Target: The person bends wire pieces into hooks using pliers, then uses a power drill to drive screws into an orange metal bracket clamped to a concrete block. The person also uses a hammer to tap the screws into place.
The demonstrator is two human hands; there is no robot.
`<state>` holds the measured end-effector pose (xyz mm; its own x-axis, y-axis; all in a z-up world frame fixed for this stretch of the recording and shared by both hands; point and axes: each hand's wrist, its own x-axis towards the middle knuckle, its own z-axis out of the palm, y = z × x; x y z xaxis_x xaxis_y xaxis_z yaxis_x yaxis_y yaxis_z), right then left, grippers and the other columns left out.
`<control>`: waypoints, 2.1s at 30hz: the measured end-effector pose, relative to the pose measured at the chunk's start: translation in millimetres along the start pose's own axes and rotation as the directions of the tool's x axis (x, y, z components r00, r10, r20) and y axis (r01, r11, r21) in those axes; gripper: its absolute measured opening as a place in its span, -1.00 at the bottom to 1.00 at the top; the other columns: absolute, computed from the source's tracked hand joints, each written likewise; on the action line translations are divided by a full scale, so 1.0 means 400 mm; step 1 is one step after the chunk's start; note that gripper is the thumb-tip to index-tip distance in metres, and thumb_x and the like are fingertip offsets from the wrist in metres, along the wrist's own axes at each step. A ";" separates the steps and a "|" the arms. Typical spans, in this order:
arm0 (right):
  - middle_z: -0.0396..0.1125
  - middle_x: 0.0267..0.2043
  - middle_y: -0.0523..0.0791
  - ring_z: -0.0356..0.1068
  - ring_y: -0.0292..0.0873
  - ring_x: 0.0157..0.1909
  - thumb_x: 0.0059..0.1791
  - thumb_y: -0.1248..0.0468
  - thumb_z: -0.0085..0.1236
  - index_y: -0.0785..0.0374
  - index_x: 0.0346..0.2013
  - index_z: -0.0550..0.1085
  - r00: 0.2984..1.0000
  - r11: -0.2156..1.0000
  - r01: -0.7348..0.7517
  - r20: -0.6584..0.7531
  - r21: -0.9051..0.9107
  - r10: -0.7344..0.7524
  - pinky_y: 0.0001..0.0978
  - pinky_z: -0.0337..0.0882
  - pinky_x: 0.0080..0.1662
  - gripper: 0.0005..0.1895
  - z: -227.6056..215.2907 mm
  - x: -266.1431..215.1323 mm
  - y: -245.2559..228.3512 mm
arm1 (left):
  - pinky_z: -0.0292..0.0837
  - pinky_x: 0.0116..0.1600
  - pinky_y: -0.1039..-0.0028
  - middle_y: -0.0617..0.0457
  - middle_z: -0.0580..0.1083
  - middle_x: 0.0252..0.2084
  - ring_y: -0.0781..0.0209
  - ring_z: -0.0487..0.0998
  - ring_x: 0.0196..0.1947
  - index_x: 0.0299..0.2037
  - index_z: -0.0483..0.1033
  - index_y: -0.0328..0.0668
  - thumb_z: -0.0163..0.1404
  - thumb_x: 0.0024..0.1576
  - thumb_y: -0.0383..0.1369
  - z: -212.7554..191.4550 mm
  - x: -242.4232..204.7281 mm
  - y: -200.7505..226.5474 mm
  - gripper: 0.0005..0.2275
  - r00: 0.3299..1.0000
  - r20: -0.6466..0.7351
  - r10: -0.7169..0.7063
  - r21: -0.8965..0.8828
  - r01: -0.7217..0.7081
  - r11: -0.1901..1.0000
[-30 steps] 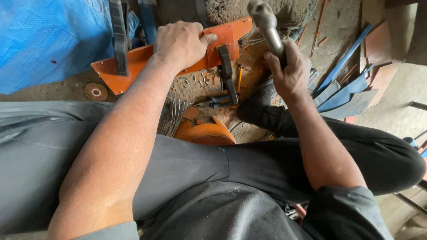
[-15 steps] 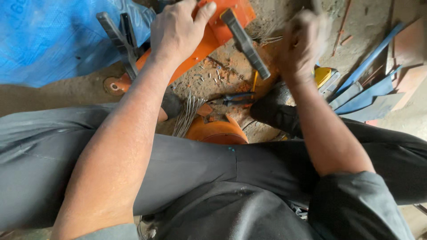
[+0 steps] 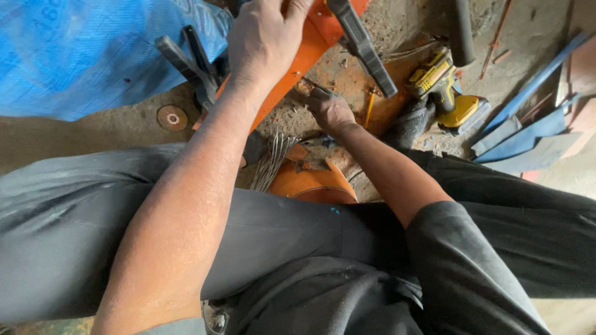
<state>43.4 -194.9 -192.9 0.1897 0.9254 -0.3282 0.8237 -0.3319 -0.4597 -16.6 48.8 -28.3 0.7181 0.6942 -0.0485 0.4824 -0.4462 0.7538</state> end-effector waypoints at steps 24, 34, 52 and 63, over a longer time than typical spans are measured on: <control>0.41 -0.23 0.00 0.44 0.08 -0.14 -0.03 0.41 0.23 0.28 -0.23 0.54 0.973 0.972 -0.232 -0.014 -0.040 0.232 -0.07 0.49 -0.04 -0.91 -0.396 -0.250 0.063 | 0.47 -0.12 -0.03 -0.20 0.59 -0.27 -0.22 0.62 -0.18 -0.11 0.58 -0.17 -0.12 0.24 0.26 0.019 -0.021 0.011 -0.42 0.960 0.274 -0.051 0.045 0.040 0.998; 0.52 -0.15 -0.16 0.53 -0.33 -0.16 0.10 0.42 0.27 0.30 -0.12 0.56 0.773 0.676 0.000 -0.429 0.737 0.468 -0.49 0.60 -0.08 -0.92 -0.541 -0.130 -0.012 | 0.46 -0.13 -0.05 -0.20 0.58 -0.32 -0.25 0.61 -0.21 -0.24 0.54 -0.19 -0.04 0.24 0.21 0.055 -0.040 0.030 -0.46 0.967 0.248 -0.059 0.152 0.022 0.988; 0.48 -0.21 -0.12 0.49 -0.25 -0.19 0.10 0.47 0.34 0.32 -0.13 0.60 0.804 0.908 0.141 -0.581 0.394 0.128 -0.40 0.51 -0.12 -0.92 -0.508 -0.059 0.021 | 0.56 -0.32 0.10 -0.08 0.54 -0.53 -0.01 0.65 -0.46 -0.20 0.55 -0.15 -0.08 0.28 0.19 0.070 -0.056 0.025 -0.49 0.974 0.219 -0.056 0.180 0.016 0.983; 0.44 -0.20 -0.05 0.52 -0.12 -0.21 0.10 0.45 0.31 0.33 -0.16 0.50 0.788 0.977 0.090 -0.614 0.192 0.048 -0.34 0.53 -0.14 -0.89 -0.502 -0.039 0.011 | 0.55 -0.42 0.15 -0.03 0.53 -0.54 0.05 0.64 -0.51 -0.30 0.53 -0.15 -0.08 0.28 0.20 0.080 -0.060 0.020 -0.48 0.988 0.151 0.014 0.230 -0.049 0.972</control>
<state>151.2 -174.1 -23.9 0.5173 0.8254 0.2263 0.7192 -0.2759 -0.6376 -13.9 10.4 -42.0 0.7924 0.5946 -0.1360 0.5489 -0.5979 0.5841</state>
